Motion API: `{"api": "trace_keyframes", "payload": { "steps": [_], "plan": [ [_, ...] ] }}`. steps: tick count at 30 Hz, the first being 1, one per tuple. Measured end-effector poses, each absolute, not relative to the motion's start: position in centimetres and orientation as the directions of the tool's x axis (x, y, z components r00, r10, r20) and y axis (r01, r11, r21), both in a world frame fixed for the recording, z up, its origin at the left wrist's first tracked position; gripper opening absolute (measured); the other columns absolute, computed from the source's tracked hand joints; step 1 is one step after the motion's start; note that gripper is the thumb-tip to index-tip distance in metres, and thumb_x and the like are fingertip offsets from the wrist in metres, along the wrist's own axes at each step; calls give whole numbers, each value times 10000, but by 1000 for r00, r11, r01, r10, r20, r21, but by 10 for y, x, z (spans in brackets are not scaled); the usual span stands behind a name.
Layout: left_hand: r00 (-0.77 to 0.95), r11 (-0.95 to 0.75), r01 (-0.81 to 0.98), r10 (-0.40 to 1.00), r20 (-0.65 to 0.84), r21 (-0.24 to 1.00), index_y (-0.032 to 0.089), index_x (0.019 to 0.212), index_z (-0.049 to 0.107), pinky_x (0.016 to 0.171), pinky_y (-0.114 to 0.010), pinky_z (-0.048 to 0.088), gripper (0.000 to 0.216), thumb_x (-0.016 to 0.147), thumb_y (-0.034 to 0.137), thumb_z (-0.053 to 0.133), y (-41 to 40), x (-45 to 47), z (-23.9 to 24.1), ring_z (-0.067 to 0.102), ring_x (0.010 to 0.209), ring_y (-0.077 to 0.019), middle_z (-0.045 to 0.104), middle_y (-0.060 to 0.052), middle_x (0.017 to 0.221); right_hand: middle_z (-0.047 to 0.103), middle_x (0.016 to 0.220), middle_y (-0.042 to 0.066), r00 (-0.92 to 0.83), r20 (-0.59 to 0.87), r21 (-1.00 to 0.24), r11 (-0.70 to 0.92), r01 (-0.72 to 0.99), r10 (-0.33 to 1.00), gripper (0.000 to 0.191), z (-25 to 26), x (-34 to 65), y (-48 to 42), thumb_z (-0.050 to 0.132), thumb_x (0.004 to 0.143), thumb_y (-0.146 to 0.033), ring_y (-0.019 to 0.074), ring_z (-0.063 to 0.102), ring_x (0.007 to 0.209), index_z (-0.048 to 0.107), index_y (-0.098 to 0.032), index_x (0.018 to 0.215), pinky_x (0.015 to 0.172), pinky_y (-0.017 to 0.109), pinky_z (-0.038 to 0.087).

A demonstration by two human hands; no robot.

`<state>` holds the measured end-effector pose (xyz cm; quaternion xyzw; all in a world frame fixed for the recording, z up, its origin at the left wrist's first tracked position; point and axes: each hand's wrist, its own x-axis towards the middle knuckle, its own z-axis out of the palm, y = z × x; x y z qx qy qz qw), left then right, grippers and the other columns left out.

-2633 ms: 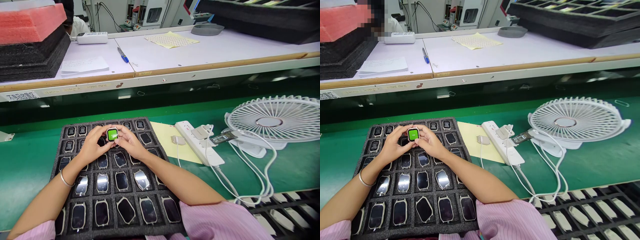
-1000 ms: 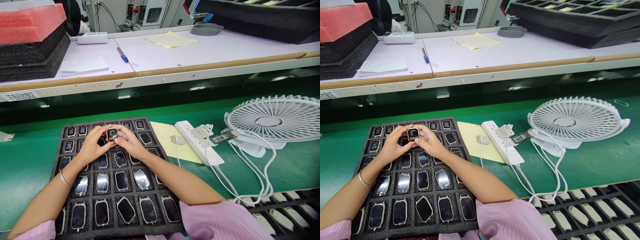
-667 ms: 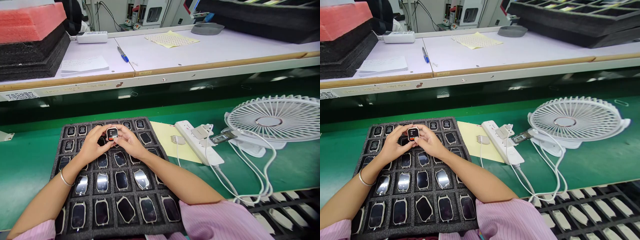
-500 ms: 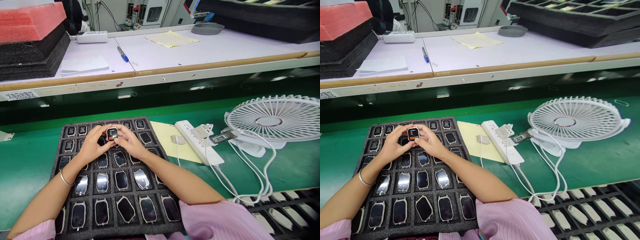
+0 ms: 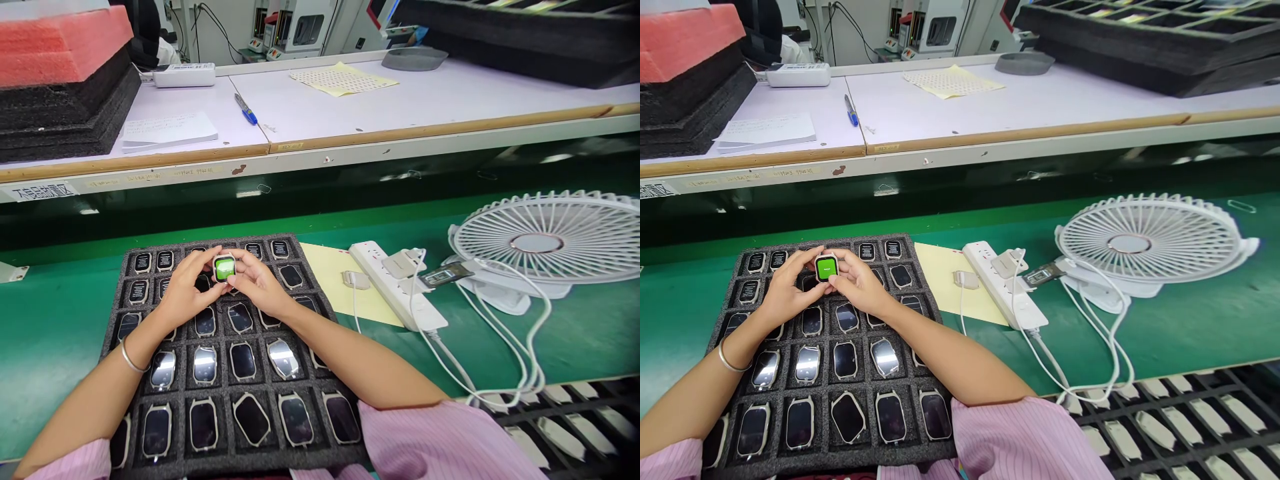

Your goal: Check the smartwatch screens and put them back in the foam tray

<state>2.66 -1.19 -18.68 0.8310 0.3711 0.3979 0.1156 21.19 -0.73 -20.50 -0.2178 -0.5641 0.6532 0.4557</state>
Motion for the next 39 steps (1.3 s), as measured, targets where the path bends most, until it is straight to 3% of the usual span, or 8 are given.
{"api": "trace_keyframes", "payload": {
  "steps": [7, 39],
  "plan": [
    [430, -725, 498, 683, 590, 476, 213, 1275, 523, 753, -298, 510, 428, 873, 212, 670, -13, 28, -182, 577, 819, -162, 636, -47, 989, 678, 1088, 65, -482, 227, -943, 68, -324, 846, 387, -205, 211, -7, 627, 902, -300, 178, 691, 911, 470, -223, 1247, 785, 315, 597],
    [396, -673, 555, 730, 557, 489, 196, 1235, 535, 778, -344, 535, 410, 858, 260, 682, -14, 29, -184, 628, 812, -183, 669, -54, 961, 663, 1166, 92, -486, 210, -952, 65, -298, 848, 417, -204, 213, -9, 621, 909, -330, 207, 686, 984, 474, -222, 1284, 836, 348, 587]
  ]
}}
